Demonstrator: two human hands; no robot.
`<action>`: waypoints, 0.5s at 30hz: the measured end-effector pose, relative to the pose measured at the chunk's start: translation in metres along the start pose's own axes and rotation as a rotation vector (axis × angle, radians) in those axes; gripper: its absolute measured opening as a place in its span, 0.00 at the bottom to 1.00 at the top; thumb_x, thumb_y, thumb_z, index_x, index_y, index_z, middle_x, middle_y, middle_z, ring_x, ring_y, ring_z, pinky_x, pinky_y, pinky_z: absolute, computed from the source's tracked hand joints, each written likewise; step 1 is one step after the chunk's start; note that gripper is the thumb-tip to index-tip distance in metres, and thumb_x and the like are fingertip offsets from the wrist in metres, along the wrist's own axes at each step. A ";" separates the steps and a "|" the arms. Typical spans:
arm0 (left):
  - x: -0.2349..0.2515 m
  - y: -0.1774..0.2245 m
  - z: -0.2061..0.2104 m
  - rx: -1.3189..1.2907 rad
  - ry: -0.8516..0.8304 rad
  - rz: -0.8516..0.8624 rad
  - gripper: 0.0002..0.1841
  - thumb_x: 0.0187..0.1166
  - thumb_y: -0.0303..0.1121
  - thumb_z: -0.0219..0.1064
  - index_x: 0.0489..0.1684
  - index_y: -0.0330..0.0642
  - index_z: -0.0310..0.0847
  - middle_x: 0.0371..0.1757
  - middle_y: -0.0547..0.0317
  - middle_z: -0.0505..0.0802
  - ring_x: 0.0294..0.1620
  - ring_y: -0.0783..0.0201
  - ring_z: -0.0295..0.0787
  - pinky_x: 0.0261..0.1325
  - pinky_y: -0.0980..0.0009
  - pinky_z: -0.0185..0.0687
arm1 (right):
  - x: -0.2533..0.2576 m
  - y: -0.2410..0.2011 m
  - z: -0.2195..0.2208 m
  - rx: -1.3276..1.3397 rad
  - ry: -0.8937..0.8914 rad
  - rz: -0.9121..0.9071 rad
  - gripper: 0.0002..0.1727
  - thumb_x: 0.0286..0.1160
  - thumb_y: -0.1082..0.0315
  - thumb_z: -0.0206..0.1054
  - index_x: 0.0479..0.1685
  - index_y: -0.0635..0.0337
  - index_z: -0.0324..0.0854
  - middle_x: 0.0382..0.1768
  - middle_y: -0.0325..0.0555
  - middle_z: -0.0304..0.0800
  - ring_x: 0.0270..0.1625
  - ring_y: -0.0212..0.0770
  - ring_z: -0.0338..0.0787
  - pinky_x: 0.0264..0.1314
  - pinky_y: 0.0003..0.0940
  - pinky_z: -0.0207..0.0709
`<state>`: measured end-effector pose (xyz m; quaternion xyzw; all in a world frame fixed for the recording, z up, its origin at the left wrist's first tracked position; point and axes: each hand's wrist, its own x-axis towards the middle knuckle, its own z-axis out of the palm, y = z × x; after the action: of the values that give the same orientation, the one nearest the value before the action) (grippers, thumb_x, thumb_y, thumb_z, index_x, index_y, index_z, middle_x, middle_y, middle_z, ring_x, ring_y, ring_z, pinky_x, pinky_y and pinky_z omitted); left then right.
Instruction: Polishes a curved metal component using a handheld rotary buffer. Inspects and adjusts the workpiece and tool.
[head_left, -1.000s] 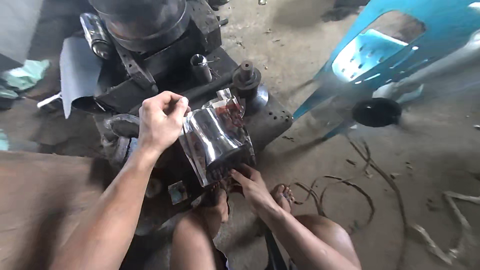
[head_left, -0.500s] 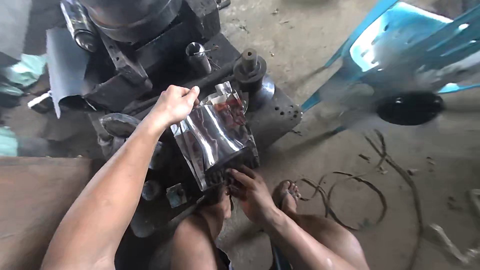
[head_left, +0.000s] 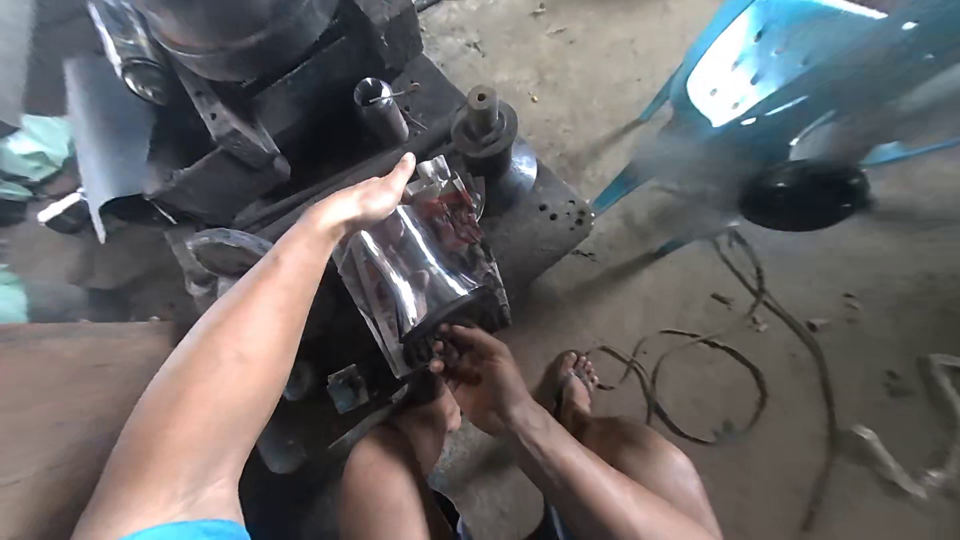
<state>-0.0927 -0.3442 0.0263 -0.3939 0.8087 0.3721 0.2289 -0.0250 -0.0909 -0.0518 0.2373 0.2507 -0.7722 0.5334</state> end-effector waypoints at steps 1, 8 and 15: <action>-0.001 0.000 0.001 -0.031 0.000 -0.008 0.55 0.79 0.77 0.17 0.75 0.46 0.80 0.66 0.39 0.89 0.66 0.44 0.87 0.67 0.38 0.78 | 0.000 0.001 0.000 0.006 -0.001 -0.004 0.11 0.87 0.72 0.53 0.52 0.69 0.78 0.38 0.55 0.88 0.31 0.42 0.90 0.36 0.36 0.89; 0.005 -0.012 0.008 -0.089 0.080 -0.031 0.58 0.74 0.80 0.15 0.71 0.46 0.82 0.56 0.35 0.92 0.54 0.42 0.91 0.56 0.38 0.83 | 0.005 0.004 -0.007 -0.127 -0.037 -0.079 0.13 0.88 0.72 0.52 0.51 0.71 0.81 0.37 0.53 0.88 0.33 0.41 0.89 0.39 0.36 0.88; 0.004 -0.012 0.007 -0.104 0.074 -0.004 0.59 0.72 0.82 0.15 0.71 0.45 0.80 0.53 0.35 0.92 0.51 0.42 0.91 0.53 0.40 0.84 | 0.004 0.001 -0.007 -0.162 -0.014 -0.080 0.14 0.88 0.74 0.51 0.57 0.73 0.79 0.43 0.56 0.91 0.39 0.43 0.93 0.45 0.40 0.91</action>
<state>-0.0850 -0.3456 0.0144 -0.4204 0.7954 0.3983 0.1788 -0.0243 -0.0901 -0.0598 0.1775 0.3180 -0.7717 0.5215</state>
